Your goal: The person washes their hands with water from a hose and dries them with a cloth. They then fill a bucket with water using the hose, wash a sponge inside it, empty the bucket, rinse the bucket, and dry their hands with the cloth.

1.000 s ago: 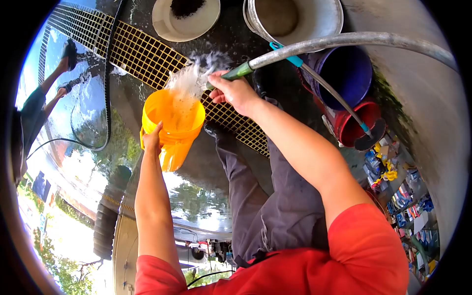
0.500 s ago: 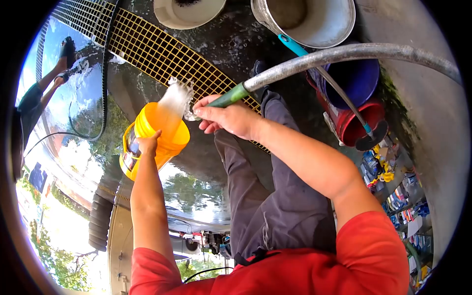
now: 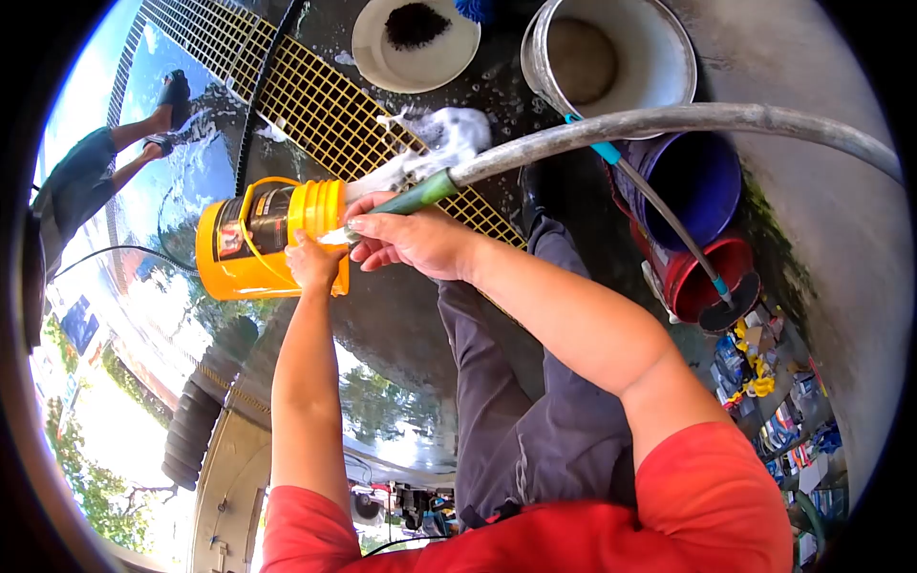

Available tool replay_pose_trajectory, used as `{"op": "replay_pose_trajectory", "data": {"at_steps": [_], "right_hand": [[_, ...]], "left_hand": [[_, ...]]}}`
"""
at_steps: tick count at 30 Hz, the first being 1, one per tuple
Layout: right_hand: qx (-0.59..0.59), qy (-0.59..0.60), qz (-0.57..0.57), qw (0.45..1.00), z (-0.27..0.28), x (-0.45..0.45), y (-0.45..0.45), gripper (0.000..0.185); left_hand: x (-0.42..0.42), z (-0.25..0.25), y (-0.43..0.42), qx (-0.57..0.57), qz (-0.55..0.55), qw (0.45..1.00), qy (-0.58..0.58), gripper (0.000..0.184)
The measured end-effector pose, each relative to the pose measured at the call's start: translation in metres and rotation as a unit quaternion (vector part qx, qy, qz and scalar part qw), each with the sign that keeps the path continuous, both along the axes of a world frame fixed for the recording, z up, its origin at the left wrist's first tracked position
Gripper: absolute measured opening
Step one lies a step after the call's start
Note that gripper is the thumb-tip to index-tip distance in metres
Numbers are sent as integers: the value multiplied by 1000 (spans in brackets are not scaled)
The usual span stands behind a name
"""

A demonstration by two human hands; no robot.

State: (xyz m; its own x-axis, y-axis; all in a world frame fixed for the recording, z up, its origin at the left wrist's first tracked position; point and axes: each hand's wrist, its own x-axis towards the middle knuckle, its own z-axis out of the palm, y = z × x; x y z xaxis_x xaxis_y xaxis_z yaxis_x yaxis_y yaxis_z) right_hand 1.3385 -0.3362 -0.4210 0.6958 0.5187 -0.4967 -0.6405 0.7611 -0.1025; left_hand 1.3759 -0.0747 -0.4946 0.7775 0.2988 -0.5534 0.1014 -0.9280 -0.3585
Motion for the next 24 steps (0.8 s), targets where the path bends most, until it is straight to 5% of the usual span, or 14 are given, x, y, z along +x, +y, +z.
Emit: {"op": "replay_pose_trajectory", "data": {"at_steps": [10,21,24], "right_hand": [[-89,22,-160,983,-50,53,-22,23],[-18,-9,-12,1000,1,34,-13,18],[-25,-32,48,998,4,17,-14,21]], "left_hand": [[0,27,-51,-56,-171,984,0,96],[-21,34,-61,-59,-208,976,-13,89],[0,24,-58,-68,-144,987,-25,75]]}}
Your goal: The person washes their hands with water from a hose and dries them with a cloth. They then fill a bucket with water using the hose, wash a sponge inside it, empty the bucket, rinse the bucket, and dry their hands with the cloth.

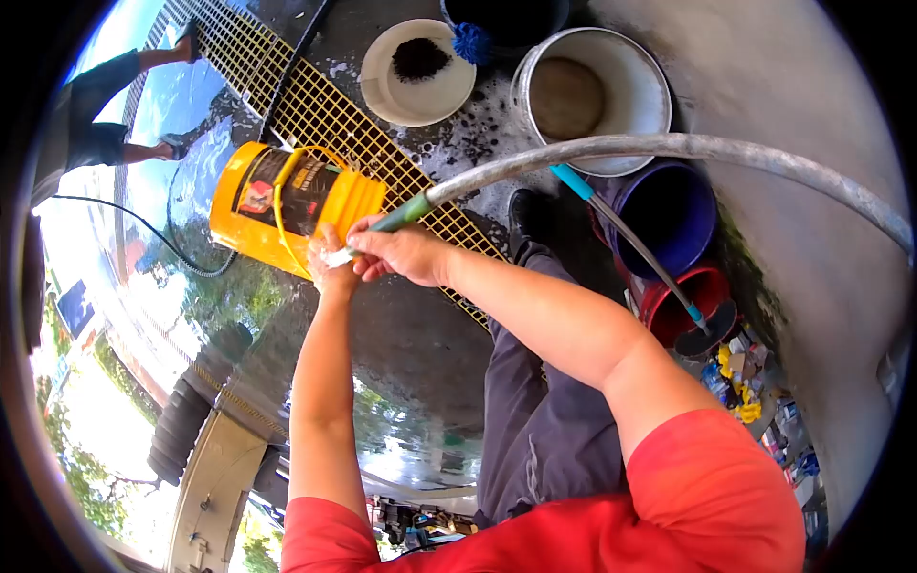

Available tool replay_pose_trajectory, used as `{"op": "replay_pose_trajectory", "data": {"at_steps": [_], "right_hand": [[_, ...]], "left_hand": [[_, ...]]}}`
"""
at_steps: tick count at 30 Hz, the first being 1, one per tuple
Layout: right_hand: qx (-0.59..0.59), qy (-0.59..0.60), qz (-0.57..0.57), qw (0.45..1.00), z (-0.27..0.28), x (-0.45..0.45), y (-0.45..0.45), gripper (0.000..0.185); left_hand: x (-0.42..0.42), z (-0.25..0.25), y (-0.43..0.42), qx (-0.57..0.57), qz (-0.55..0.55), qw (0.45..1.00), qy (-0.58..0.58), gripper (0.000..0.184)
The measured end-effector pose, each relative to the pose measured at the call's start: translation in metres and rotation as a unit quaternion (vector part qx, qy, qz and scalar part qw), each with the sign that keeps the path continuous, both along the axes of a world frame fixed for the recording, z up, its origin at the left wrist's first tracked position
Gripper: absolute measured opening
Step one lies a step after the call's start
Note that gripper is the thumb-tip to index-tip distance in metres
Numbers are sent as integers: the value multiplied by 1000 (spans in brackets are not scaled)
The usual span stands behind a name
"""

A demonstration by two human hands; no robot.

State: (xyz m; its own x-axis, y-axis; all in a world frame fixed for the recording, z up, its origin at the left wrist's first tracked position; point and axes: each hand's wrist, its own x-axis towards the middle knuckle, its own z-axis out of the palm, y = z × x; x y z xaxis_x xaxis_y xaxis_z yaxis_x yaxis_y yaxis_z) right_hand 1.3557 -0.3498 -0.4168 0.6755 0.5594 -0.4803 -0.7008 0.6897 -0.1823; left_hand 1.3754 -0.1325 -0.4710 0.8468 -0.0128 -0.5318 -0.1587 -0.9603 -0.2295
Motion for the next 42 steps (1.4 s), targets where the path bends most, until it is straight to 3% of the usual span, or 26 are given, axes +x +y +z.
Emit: {"op": "replay_pose_trajectory", "data": {"at_steps": [2,5,6,10,15,19,23,27,29,31,34,35,37,38,39,41,42], "right_hand": [[-28,3,17,999,-1,-8,2,21],[-36,18,-28,999,-21,-8,-4,20],[-64,10,-40,997,-27,-6,-9,21],[-86,37,-77,993,-34,6,-18,21],[-36,-8,-114,993,-28,36,-11,24],[-113,19,-151,982,-43,43,-13,24],[-137,62,-80,985,-44,-7,-15,22],[-74,88,-51,992,-24,-55,-4,22],[-73,76,-52,993,-14,-59,1,22],[-98,82,-66,990,-19,-53,0,20],[-133,104,-109,980,-49,-48,-13,18],[-117,117,-126,978,-48,-47,-17,19],[-94,102,-84,987,-34,-47,-22,17],[-77,80,-58,992,-31,-51,-22,18],[-79,82,-58,992,-32,-55,-23,18],[-143,74,1,987,-39,-65,-23,20],[-154,106,-15,982,-46,-69,-25,20]], "left_hand": [[12,3,-9,-16,73,997,-14,68],[15,8,-11,-44,48,992,-104,85],[17,11,-11,-60,94,989,-97,97],[22,3,9,-106,170,973,-117,106],[3,5,15,-141,197,965,-98,105],[-16,13,16,-137,194,967,-91,104],[-20,11,31,-160,254,948,-107,104],[-12,2,38,-154,342,913,-159,104],[-11,-2,39,-222,472,834,-179,100],[-8,-6,43,-264,484,809,-204,89],[-1,-1,52,-360,648,660,-121,70],[-1,-3,54,-358,647,663,-116,70],[0,-8,58,-403,748,520,-94,66],[-1,-9,61,-448,750,486,-42,60],[-2,-12,61,-446,751,486,-39,60],[0,-11,55,-410,809,418,-41,53],[0,-10,53,-411,813,411,-30,53]]}}
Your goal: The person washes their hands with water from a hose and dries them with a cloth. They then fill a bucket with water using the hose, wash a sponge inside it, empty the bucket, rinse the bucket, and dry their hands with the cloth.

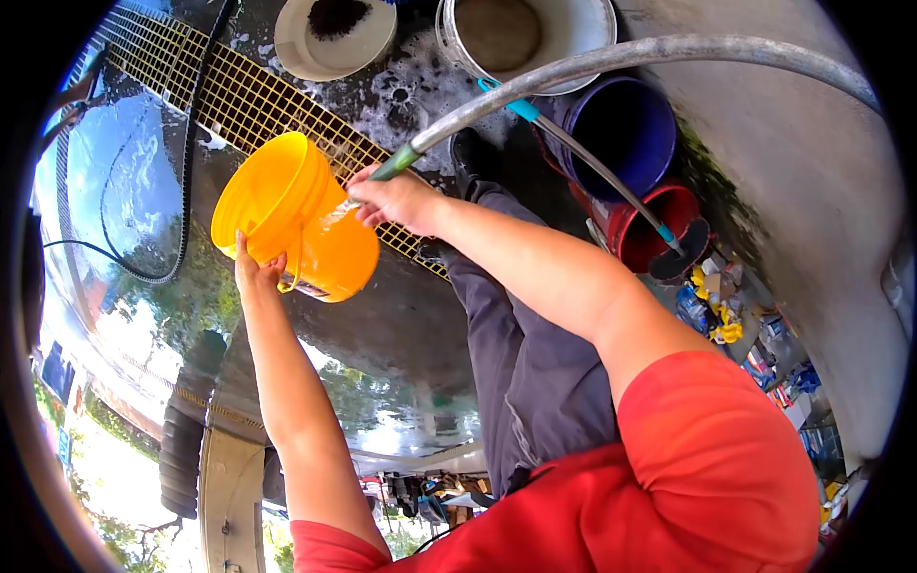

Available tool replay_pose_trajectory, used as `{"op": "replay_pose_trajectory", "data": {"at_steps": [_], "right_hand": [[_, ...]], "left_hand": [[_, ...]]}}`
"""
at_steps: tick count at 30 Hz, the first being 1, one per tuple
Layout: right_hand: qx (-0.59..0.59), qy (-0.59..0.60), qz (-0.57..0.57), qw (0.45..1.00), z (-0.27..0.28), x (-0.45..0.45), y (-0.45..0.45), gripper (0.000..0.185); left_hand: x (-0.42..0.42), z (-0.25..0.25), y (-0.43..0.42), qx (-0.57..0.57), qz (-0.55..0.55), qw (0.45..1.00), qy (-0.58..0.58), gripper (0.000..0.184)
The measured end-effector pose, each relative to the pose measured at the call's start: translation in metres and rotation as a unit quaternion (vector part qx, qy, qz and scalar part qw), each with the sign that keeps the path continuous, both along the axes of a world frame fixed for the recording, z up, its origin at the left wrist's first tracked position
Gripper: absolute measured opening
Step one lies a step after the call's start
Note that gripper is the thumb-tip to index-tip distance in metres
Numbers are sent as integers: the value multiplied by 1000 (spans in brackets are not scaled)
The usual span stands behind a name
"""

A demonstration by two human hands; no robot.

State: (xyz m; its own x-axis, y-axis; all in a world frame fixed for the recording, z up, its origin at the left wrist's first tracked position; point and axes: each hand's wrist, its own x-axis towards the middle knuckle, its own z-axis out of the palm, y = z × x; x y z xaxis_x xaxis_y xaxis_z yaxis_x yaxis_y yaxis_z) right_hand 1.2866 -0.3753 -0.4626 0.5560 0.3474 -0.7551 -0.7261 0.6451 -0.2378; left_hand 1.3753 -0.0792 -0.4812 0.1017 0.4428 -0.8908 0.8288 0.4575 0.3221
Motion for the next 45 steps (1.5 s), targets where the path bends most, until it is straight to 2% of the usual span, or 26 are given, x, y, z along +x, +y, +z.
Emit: {"op": "replay_pose_trajectory", "data": {"at_steps": [3,5,6,7,9,13,15,17,19,23,24,26,28,30,32,33,35,36,37,38,39,41,43,45], "right_hand": [[-9,46,-28,999,-12,-7,-13,21],[27,23,18,999,-9,-3,-21,22],[19,18,-1,1000,-9,3,-25,14],[17,19,-47,999,-14,7,-32,15],[-7,-16,-63,998,-44,9,-52,15],[-162,40,-96,981,-49,1,-105,34],[-252,50,-106,961,-44,-11,-139,37],[-255,24,-148,955,-35,-26,-181,27],[-243,55,-175,953,-28,-40,-215,19],[-233,103,-174,951,-36,-50,-229,15],[-229,100,-175,953,-38,-47,-225,15],[-189,70,-183,962,-45,-40,-214,17],[-120,74,-186,972,-61,-36,-191,20],[-31,106,-196,974,-88,-26,-158,24],[11,169,-226,959,-124,-9,-124,27],[12,197,-246,949,-146,3,-112,28],[34,203,-350,914,-209,27,-100,27],[53,183,-385,903,-240,36,-101,28],[57,111,-386,914,-265,43,-105,31],[71,126,-404,903,-291,55,-108,32],[49,127,-406,904,-298,67,-110,31],[91,96,-368,920,-313,88,-123,32],[94,90,-378,917,-304,102,-121,33],[82,101,-337,932,-285,98,-111,35]], "left_hand": [[-2,-1,-5,-8,53,998,14,54],[-4,-1,-13,-7,65,998,15,55],[-4,-1,-18,-7,75,997,15,56],[-7,-4,-18,-8,76,997,15,56],[-12,-13,-12,-32,77,997,3,56],[-17,-17,-10,-30,43,999,-11,58],[-20,-16,-5,3,20,1000,-4,59],[-31,-16,6,10,6,1000,-16,60],[-46,-18,10,8,-9,999,-32,61],[-89,-1,7,205,-193,959,31,67],[-98,3,3,201,-192,960,30,67],[-115,15,1,284,-268,911,134,80],[-166,-14,47,260,-303,911,107,84],[-183,-16,55,267,-338,896,105,89],[-198,-1,42,325,-362,851,197,92],[-208,-6,45,351,-380,818,251,93],[-246,-22,65,358,-387,814,243,95],[-258,-22,67,354,-388,814,248,95],[-268,-20,69,350,-390,813,254,96],[-285,-23,82,351,-409,794,282,96],[-294,-21,82,348,-415,789,291,96],[-307,-5,73,359,-458,748,320,94],[-329,4,85,353,-470,737,333,95],[-340,19,89,346,-507,695,376,98]]}}
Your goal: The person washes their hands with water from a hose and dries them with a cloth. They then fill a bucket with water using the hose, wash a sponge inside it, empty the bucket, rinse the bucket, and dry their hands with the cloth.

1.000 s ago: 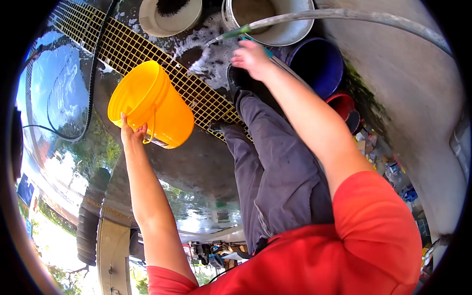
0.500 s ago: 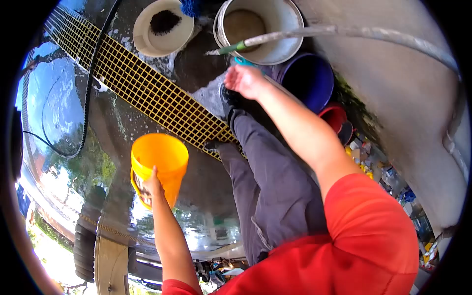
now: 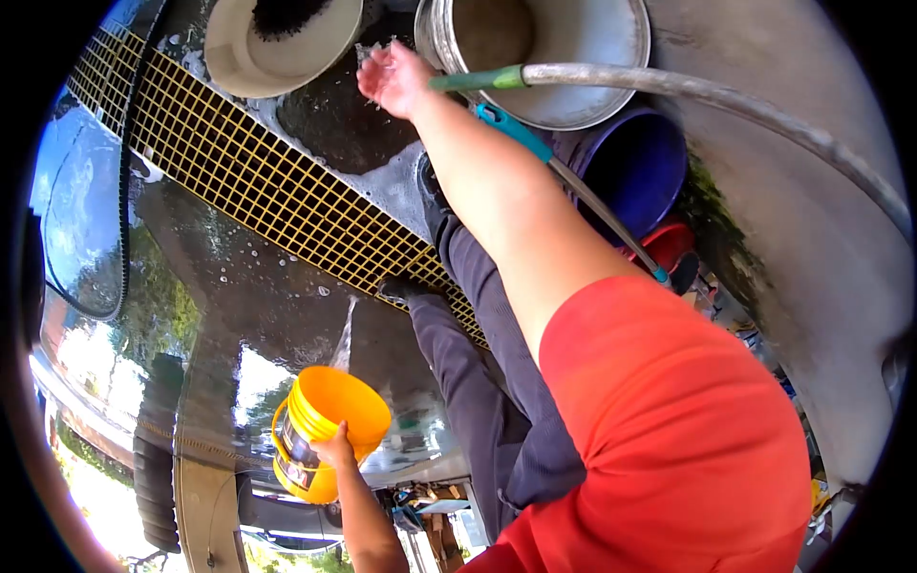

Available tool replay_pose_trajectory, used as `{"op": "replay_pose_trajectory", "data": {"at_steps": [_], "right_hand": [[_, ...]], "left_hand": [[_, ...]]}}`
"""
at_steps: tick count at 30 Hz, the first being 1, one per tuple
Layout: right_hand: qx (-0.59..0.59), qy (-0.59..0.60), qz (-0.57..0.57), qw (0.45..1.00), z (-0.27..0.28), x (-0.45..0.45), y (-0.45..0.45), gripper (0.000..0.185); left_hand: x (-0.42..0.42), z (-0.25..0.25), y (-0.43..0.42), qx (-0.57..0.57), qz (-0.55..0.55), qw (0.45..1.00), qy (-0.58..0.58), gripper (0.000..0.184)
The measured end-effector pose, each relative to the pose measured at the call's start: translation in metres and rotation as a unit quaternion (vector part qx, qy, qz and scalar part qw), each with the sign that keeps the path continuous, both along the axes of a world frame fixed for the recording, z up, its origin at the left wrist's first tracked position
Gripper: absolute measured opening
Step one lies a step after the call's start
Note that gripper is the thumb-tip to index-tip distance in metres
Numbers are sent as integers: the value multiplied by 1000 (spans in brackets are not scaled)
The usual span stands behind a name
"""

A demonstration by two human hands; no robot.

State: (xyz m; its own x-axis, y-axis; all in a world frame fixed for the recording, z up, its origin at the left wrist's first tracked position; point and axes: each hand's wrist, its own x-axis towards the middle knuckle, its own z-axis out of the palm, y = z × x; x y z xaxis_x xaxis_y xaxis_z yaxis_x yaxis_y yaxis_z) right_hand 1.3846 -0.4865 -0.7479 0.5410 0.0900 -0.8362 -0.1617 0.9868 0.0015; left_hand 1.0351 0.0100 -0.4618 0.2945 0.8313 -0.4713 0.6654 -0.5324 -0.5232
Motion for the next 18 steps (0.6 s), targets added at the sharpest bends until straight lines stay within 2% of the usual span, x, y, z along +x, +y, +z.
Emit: {"op": "replay_pose_trajectory", "data": {"at_steps": [2,4,6,8,10,12,13,14,15,16,17,18], "right_hand": [[-105,107,95,984,16,-15,8,36],[-286,207,248,902,42,-38,13,34],[-414,125,433,791,94,-61,0,29],[-532,-10,382,756,164,-87,-14,25],[-567,-51,420,707,250,-105,-46,26],[-670,-81,340,654,359,-117,-71,23],[-753,-38,309,579,410,-124,-89,23],[-815,-62,229,528,463,-125,-106,23],[-885,-35,146,441,519,-125,-119,26],[-914,52,69,397,563,-129,-135,27],[-955,103,1,280,600,-132,-153,33],[-973,120,-46,194,627,-129,-171,38]], "left_hand": [[-4,18,4,-1,10,1000,-8,100],[2,39,6,22,-3,1000,3,98],[-4,53,25,40,-7,999,3,100],[2,72,38,44,-14,999,-5,99],[4,92,59,32,-8,999,-29,99],[12,115,83,17,-7,998,-58,99],[12,128,93,24,-21,998,-61,101],[6,148,106,33,-34,997,-60,102],[-2,164,120,41,-71,994,-76,104],[0,183,122,38,-77,992,-94,104],[2,205,123,36,-92,991,-93,105],[2,228,127,37,-108,989,-90,106]]}}
